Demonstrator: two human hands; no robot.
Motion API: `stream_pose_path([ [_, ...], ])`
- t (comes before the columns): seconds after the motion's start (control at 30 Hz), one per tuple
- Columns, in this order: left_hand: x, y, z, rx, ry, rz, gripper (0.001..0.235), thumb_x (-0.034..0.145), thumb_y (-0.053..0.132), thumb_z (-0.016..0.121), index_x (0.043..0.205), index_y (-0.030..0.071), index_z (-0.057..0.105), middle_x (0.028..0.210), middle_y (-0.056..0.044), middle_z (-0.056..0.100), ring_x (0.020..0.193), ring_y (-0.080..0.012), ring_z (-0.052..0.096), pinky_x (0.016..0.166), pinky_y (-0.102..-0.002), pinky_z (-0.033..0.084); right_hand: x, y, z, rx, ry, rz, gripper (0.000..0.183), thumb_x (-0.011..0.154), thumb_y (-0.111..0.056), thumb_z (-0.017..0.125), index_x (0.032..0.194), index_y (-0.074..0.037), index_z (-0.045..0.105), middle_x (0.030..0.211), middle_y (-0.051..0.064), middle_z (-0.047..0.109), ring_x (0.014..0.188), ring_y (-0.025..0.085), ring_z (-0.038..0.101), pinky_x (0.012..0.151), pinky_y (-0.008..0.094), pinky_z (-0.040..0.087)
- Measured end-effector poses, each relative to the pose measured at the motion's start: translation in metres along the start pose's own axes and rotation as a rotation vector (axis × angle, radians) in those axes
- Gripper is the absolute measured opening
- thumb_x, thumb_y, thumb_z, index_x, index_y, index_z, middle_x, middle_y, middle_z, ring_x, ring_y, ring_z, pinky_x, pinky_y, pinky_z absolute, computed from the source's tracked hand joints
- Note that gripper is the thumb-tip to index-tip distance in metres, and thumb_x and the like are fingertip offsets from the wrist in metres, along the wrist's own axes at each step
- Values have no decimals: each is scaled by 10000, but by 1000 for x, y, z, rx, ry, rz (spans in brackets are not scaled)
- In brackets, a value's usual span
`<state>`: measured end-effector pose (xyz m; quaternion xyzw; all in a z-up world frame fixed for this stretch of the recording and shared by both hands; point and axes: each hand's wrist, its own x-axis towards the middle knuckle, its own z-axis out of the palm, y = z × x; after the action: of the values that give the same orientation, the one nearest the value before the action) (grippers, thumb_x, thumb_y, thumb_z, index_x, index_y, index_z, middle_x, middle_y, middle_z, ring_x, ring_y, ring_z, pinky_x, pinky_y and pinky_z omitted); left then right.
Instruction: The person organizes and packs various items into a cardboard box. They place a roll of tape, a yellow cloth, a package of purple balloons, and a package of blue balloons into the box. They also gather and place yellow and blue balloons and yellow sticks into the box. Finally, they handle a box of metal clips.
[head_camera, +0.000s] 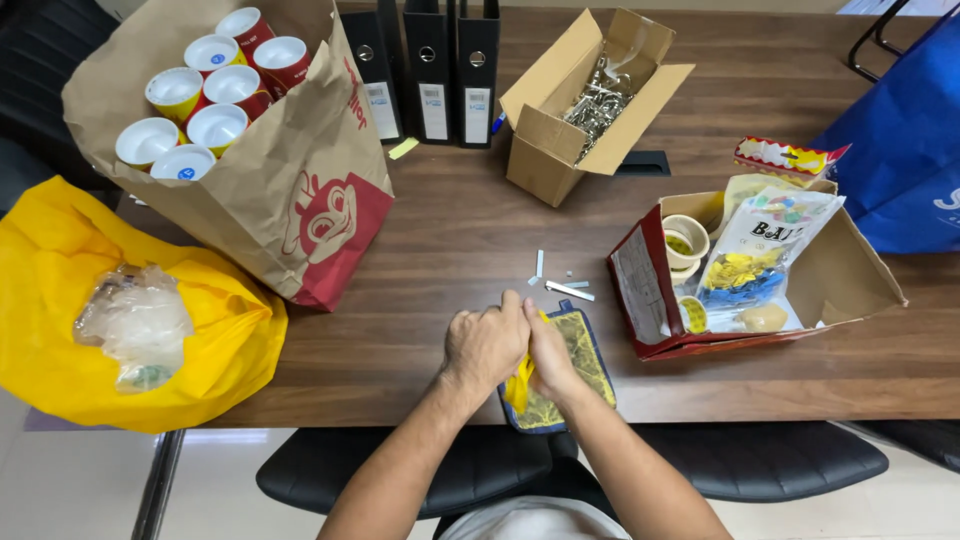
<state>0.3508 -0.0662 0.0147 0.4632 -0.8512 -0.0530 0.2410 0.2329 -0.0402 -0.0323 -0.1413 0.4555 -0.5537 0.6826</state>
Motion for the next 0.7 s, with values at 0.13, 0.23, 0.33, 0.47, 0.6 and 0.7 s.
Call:
stream_pose_path([
  [0.13, -2, -4, 3, -71, 9, 22, 212, 943, 246, 589, 1025, 53, 623, 603, -113, 681, 563, -329, 694, 615, -492, 547, 6, 15, -22, -66, -111, 25, 527, 1034, -568, 389, 897, -104, 597, 601, 24, 533, 395, 120, 422, 358, 263, 312],
  [0.23, 0, -3, 1, -195, 145, 2, 333, 907, 188, 587, 1199, 40, 648, 684, -131, 722, 602, -328, 702, 629, -499, 538, 19, 32, -56, -93, -202, 73, 586, 1007, -661, 361, 849, -128, 547, 538, -30, 444, 357, 63, 320, 341, 228, 226],
  [0.33, -2, -1, 18, -434, 377, -90, 291, 976, 238, 643, 1211, 68, 647, 843, -146, 734, 725, -310, 700, 673, -443, 543, 26, 40, -86, -150, -405, 30, 546, 1048, -623, 478, 853, -115, 518, 618, -63, 413, 466, 42, 316, 425, 224, 222],
  [0.47, -24, -9, 83, -1016, 189, -461, 274, 1038, 236, 606, 1225, 51, 681, 876, -89, 672, 785, -157, 629, 711, -328, 526, -4, 5, -61, -293, -448, -67, 284, 958, -353, 705, 925, -103, 574, 680, -53, 458, 521, 61, 356, 459, 254, 253],
  [0.6, -37, 3, 101, -1445, 142, -440, 354, 1040, 240, 546, 1336, 48, 575, 1036, -28, 686, 984, -103, 638, 891, -269, 526, -6, -11, -63, -125, -272, -111, 159, 950, -215, 681, 946, -80, 597, 624, -33, 450, 477, 77, 356, 448, 258, 276],
  [0.7, -44, 26, 82, -1404, -185, -98, 368, 964, 122, 638, 1291, -18, 544, 1154, -42, 624, 1113, -109, 590, 1006, -283, 484, -6, -26, -65, 60, -241, -198, 147, 999, -215, 615, 933, -90, 574, 604, -21, 430, 474, 99, 375, 451, 266, 306],
])
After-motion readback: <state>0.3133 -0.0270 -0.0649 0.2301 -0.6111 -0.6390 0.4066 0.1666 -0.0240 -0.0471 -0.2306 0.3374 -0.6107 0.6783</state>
